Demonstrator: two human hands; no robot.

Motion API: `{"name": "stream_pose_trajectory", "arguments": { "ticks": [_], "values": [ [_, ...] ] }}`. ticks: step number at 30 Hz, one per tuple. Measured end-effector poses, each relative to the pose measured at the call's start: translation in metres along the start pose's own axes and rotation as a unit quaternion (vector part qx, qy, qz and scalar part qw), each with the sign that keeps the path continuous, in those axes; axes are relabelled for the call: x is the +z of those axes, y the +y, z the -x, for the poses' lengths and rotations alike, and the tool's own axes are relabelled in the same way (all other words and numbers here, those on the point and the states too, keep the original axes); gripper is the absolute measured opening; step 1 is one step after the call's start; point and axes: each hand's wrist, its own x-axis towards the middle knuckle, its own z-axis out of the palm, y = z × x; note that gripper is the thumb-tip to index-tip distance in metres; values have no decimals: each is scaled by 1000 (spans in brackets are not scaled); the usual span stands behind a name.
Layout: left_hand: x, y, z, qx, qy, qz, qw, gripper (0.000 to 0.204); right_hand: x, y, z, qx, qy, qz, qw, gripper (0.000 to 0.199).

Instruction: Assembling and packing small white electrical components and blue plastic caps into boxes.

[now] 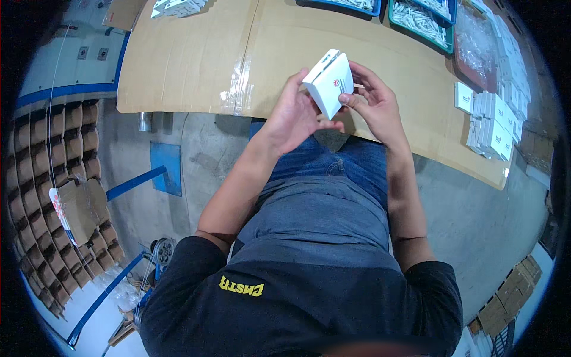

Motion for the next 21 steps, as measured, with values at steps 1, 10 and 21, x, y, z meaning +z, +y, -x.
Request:
{"name": "stream_pose_trajectory", "arguments": {
  "ticks": [1, 10, 21],
  "values": [
    [-2, 0, 0, 23, 19, -5, 1000, 69, 0, -3, 1, 17, -7, 49, 999, 67],
    [7, -13, -7, 7, 39, 26, 999, 62, 27, -17, 8, -155, 39, 282, 946, 85],
    [5, -23, -7, 23, 62, 18, 998, 56, 18, -11, 6, -181, -20, 351, 918, 85]
  ]
}}
